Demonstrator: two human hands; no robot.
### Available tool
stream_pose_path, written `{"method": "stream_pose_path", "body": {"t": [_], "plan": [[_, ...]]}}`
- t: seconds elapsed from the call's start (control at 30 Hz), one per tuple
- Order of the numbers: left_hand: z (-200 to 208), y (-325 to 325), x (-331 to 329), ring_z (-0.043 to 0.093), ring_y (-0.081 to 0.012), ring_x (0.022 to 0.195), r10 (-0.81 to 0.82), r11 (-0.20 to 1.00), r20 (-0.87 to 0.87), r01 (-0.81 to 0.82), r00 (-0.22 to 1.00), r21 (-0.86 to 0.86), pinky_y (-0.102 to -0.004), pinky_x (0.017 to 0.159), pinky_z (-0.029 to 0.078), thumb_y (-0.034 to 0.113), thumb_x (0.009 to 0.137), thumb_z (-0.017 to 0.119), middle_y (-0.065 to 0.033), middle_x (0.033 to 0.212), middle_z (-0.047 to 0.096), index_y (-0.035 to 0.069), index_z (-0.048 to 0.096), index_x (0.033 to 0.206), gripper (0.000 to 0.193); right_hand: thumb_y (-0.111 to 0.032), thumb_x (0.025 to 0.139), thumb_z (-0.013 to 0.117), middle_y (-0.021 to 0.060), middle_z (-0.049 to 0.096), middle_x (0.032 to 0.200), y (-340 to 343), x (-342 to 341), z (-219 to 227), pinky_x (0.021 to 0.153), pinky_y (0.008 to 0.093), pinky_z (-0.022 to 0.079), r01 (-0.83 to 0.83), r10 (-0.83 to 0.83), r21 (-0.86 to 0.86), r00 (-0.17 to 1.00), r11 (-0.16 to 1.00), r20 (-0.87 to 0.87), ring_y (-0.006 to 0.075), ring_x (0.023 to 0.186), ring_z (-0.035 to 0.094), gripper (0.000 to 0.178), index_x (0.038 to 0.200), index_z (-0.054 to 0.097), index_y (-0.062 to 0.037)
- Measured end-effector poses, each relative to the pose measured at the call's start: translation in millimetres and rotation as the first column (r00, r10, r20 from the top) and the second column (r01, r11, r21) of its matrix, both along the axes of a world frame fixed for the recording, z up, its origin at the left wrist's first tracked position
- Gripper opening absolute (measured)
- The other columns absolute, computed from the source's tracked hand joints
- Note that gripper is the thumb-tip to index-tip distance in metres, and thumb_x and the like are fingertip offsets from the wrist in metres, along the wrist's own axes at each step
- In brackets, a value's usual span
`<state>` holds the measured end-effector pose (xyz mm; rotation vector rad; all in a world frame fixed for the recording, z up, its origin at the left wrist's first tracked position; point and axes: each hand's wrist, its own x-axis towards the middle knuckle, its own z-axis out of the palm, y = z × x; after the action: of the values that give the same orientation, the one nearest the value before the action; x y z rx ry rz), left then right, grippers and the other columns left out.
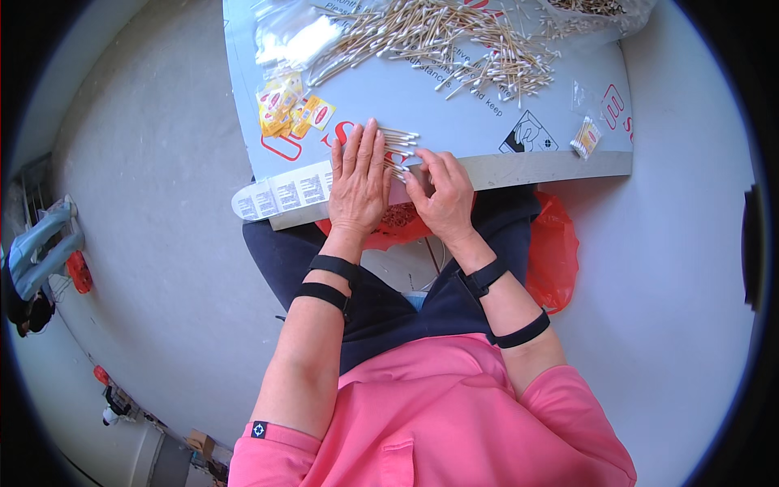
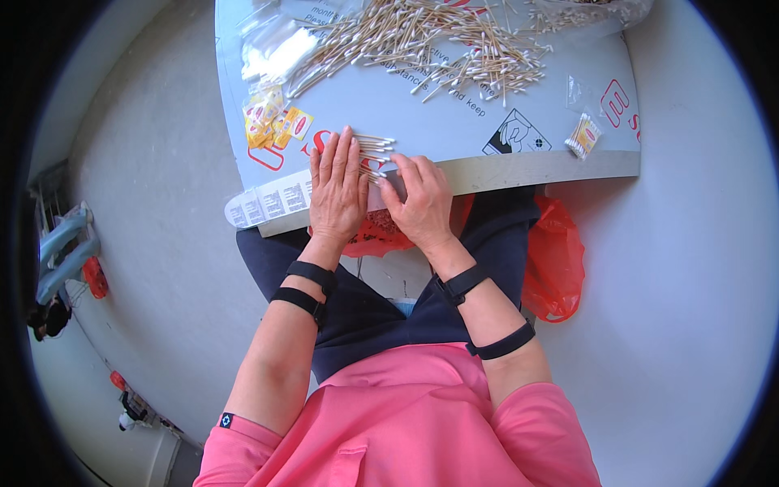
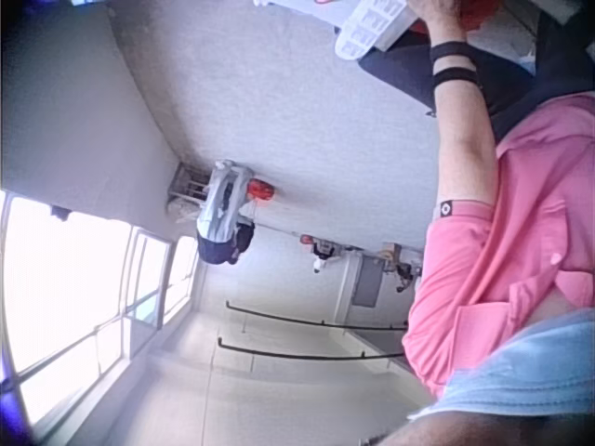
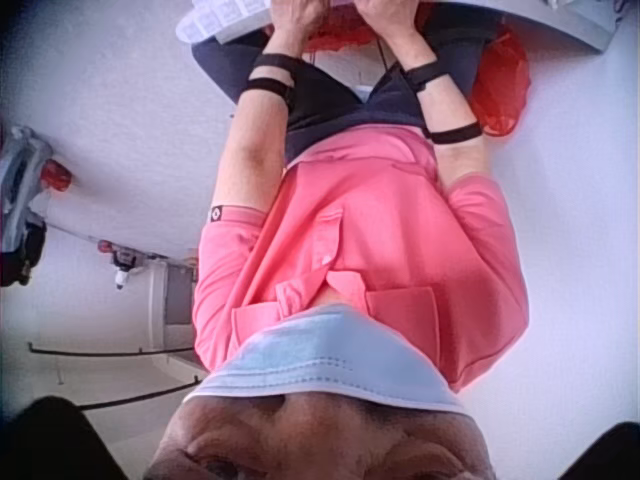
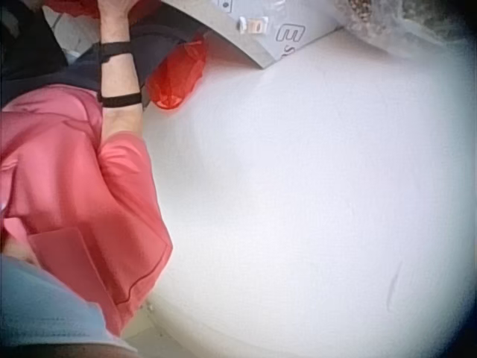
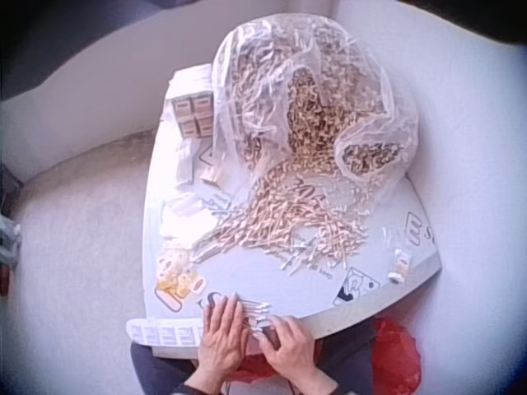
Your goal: Sorting cotton swabs and placing them into small plastic bags and containers.
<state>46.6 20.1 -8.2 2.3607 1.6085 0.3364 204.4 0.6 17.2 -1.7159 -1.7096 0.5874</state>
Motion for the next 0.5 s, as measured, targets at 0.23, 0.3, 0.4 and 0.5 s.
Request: {"method": "stream_pose_path", "body": {"t": [0.23,0.3,0.4,0.5], "plan": [[1,0,-1,0.018,-0.0269,0.151,-0.004,1.000,-0.012,0.004,1.000,-0.008,-0.0465,0.124,0.009,0.022,0.097,0.051,-0.0106,0.161,0.026,0.002,0.034,0.150,0.059,-0.018,0.081,0.073,0.0080,0.060,0.092,0,5,-2,0.071,0.0387,0.050,-0.070,0.068,0.036,0.996,0.997,0.049,0.0260,0.081,0.062,0.033,0.110,0.063,-0.0069],[1,0,0,0.018,-0.0270,0.151,-0.005,1.000,-0.005,0.005,1.000,-0.007,-0.0466,0.124,0.009,0.022,0.097,0.051,-0.0106,0.161,0.026,0.002,0.034,0.150,0.060,-0.018,0.081,0.072,0.0083,0.060,0.091,4,4,1,0.071,0.0388,0.050,-0.024,0.024,-0.006,1.000,1.000,0.006,0.0261,0.080,0.062,0.033,0.111,0.063,-0.0066],[1,0,0,0.018,-0.0272,0.151,-0.004,1.000,-0.006,0.004,1.000,0.013,-0.0467,0.124,0.009,0.021,0.096,0.051,-0.0107,0.161,0.026,0.002,0.034,0.150,0.060,-0.019,0.082,0.072,0.0088,0.059,0.091,8,2,3,0.069,0.0388,0.051,0.015,-0.016,-0.045,1.000,0.999,-0.024,0.0260,0.078,0.062,0.034,0.112,0.062,-0.0061],[1,0,-1,0.019,-0.0272,0.151,-0.004,1.000,0.006,0.004,1.000,0.004,-0.0468,0.124,0.010,0.021,0.097,0.051,-0.0110,0.161,0.027,0.003,0.034,0.150,0.059,-0.018,0.082,0.072,0.0092,0.059,0.090,10,1,5,0.069,0.0389,0.051,0.006,-0.007,-0.049,1.000,0.999,-0.004,0.0263,0.078,0.062,0.035,0.113,0.062,-0.0057]]}}
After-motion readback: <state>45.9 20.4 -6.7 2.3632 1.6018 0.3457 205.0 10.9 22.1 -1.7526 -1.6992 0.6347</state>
